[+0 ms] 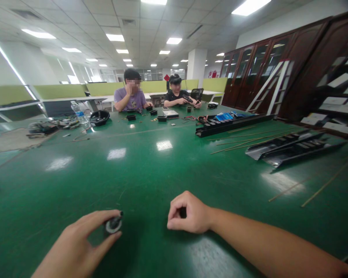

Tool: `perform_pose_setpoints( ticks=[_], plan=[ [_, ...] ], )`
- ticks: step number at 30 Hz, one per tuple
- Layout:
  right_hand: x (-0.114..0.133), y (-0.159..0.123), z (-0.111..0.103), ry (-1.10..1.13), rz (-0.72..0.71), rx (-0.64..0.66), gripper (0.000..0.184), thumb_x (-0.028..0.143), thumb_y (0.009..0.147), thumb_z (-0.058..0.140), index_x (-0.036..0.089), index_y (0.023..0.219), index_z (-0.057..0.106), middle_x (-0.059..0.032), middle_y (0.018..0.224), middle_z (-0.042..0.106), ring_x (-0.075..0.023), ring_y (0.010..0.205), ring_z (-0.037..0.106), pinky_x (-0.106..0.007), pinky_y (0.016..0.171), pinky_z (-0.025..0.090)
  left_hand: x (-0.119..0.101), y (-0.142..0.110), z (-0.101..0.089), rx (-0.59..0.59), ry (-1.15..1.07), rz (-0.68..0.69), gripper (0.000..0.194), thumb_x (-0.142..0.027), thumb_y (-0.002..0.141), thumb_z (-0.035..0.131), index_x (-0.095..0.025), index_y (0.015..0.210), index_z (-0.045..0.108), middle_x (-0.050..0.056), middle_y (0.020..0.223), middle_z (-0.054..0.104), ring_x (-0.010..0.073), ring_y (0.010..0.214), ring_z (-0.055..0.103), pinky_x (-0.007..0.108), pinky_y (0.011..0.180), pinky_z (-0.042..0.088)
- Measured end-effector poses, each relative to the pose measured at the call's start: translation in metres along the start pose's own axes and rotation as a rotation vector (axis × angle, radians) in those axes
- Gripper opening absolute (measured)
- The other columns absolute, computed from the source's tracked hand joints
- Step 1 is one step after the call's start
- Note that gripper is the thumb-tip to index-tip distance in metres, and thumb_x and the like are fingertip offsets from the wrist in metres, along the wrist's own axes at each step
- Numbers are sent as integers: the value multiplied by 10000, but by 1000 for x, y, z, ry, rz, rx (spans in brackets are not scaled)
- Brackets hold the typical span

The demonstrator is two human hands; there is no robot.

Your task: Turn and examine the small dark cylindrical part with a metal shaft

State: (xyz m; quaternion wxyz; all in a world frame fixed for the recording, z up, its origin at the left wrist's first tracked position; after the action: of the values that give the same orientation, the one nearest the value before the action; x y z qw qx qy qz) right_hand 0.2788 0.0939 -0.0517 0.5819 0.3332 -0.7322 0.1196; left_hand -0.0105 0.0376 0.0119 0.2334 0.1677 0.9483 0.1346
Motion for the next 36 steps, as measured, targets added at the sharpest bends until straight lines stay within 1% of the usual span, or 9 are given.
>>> perform_pose_setpoints(
  ticks=[2,3,5,7,13,17,21,27,36],
  plan=[
    [-2,2,-5,71,27,-90,100,200,694,723,129,719,658,10,577,581,-94,512,493,-206,505,380,-29,21,19,237,-30,44,270,-370,833,681,-338,1101,680,-28,1071,712,191,989,675,300,896,546],
    [-3,3,-6,150,49,-109,106,184,697,679,138,779,630,15,593,588,-94,504,493,-204,500,382,-42,29,27,299,-48,51,257,-302,842,657,-338,1095,674,-31,1062,704,182,988,665,301,899,535],
    [-6,4,-7,331,88,-91,231,166,688,591,160,916,560,20,647,616,-99,488,514,-208,494,403,-63,40,42,371,-76,74,248,-219,846,616,-329,1063,668,-25,1029,687,181,972,646,318,896,516],
    [-7,5,-6,437,99,-57,301,179,686,539,167,986,517,16,681,630,-105,474,529,-213,484,410,-70,40,56,404,-123,76,243,-196,848,599,-315,1052,656,-14,1024,670,183,970,629,330,895,502],
    [-6,5,-6,342,102,-92,287,381,870,533,129,1005,565,1,672,609,-92,469,524,-210,482,368,-50,23,80,393,-213,96,254,-254,894,572,-311,1137,621,15,1075,650,198,1026,601,360,936,486],
    [-2,4,-2,185,115,-67,355,351,781,730,143,1029,583,24,707,584,-81,552,506,-202,532,382,-41,21,81,323,-202,59,372,-297,878,613,-312,1245,554,30,1137,645,212,1047,612,384,958,496],
    [3,3,0,89,132,-39,440,299,723,786,155,1094,599,12,778,617,-79,582,516,-197,544,395,-37,19,82,237,-178,47,489,-292,826,679,-324,1283,508,23,1194,643,222,1073,627,395,982,504],
    [4,2,2,-26,121,12,401,341,684,813,152,1010,674,11,742,631,-87,554,537,-201,531,423,-37,17,84,205,-176,77,411,-271,818,689,-313,1204,554,17,1190,655,219,1091,632,368,966,525],
    [5,3,3,-49,64,-27,360,320,670,818,153,976,730,3,715,627,-97,564,535,-204,538,436,-41,19,84,222,-207,86,402,-285,818,707,-316,1190,557,11,1164,662,210,1069,641,355,954,530]
  ],
)
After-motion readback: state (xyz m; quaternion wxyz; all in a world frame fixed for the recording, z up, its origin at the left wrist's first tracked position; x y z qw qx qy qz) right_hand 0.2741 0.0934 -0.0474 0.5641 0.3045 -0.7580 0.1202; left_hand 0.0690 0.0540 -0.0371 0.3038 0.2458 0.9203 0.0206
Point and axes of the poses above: each hand's wrist, its own y-axis towards the middle knuckle, its own z-axis out of the palm, x = y × z, the point moved 3 cm from there along y, towards the middle knuckle
